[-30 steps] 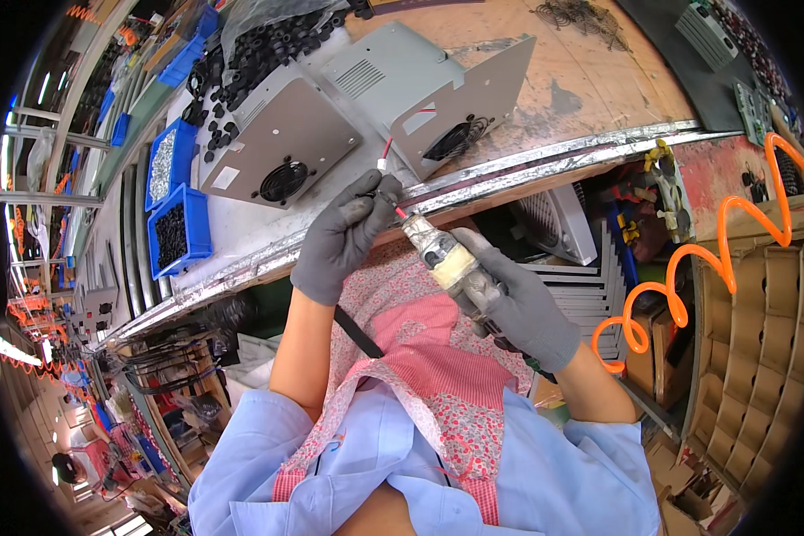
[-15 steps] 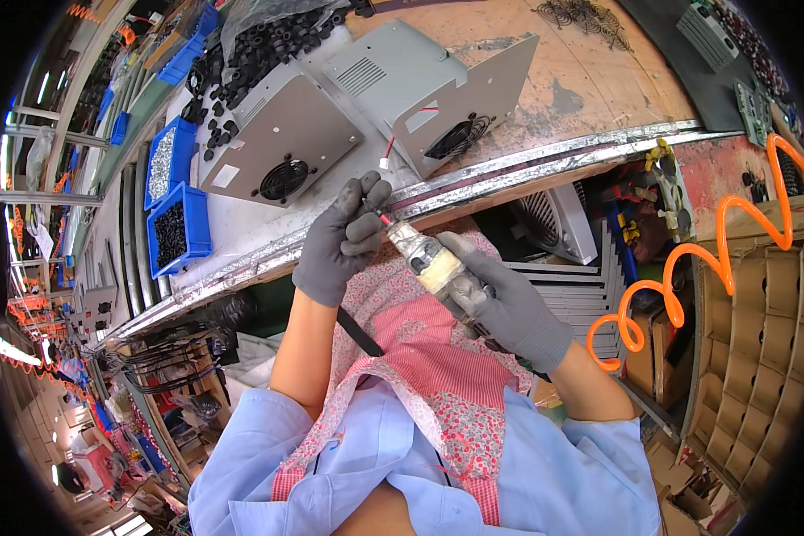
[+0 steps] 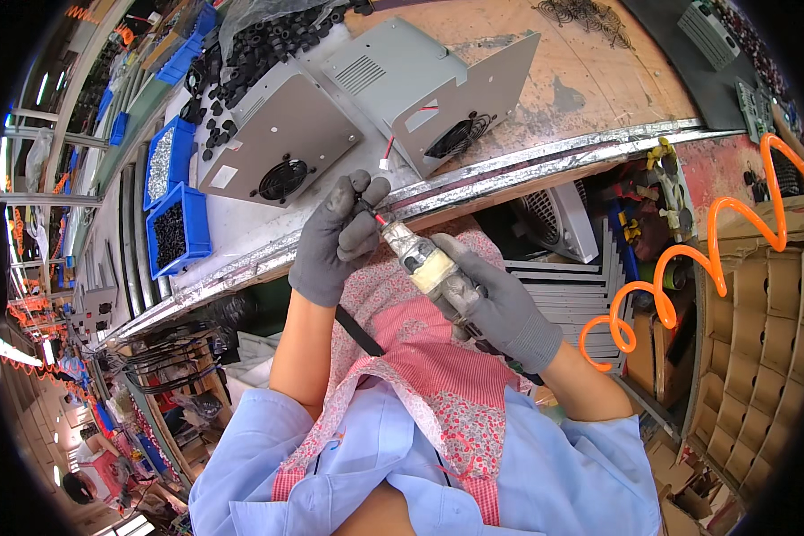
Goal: The person assembles electronic cooling fans into a metal enclosure by securing them with screws using an electric screwdriver.
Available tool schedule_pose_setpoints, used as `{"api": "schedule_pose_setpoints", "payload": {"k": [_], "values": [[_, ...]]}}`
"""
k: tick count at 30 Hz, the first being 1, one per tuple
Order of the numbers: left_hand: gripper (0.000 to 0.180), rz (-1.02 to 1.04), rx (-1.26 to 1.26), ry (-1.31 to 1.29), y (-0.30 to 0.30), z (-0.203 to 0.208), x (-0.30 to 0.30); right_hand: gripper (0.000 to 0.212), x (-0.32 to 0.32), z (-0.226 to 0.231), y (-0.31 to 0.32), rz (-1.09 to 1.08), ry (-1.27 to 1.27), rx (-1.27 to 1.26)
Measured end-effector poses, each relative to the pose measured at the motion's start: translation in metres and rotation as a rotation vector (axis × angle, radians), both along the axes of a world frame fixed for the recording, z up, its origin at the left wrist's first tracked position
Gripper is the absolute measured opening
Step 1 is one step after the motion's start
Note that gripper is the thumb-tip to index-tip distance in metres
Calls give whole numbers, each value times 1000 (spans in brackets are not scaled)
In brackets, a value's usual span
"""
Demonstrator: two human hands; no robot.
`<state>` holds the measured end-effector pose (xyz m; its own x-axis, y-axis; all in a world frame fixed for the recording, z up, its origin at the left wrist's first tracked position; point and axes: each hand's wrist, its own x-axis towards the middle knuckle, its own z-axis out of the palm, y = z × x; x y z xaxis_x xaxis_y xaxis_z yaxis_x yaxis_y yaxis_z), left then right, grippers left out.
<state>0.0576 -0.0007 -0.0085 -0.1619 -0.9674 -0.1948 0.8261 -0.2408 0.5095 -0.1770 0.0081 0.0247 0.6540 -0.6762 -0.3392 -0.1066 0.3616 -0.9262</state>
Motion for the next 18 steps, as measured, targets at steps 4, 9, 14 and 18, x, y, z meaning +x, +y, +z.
{"api": "schedule_pose_setpoints", "payload": {"k": [4, 9, 14, 18], "values": [[30, -4, -44, -89, 1, -3, 2, 54, 1, -1, 0, -25, -44, 105], [36, -18, -36, -247, -2, 7, 0, 54, 0, -5, 2, -51, -200, 309], [47, -24, -43, -27, -2, 6, -11, 62, -2, -7, -4, -54, -93, 48], [49, -27, -19, 193, -2, 3, -11, 73, -2, -2, -10, -135, -69, -75]]}}
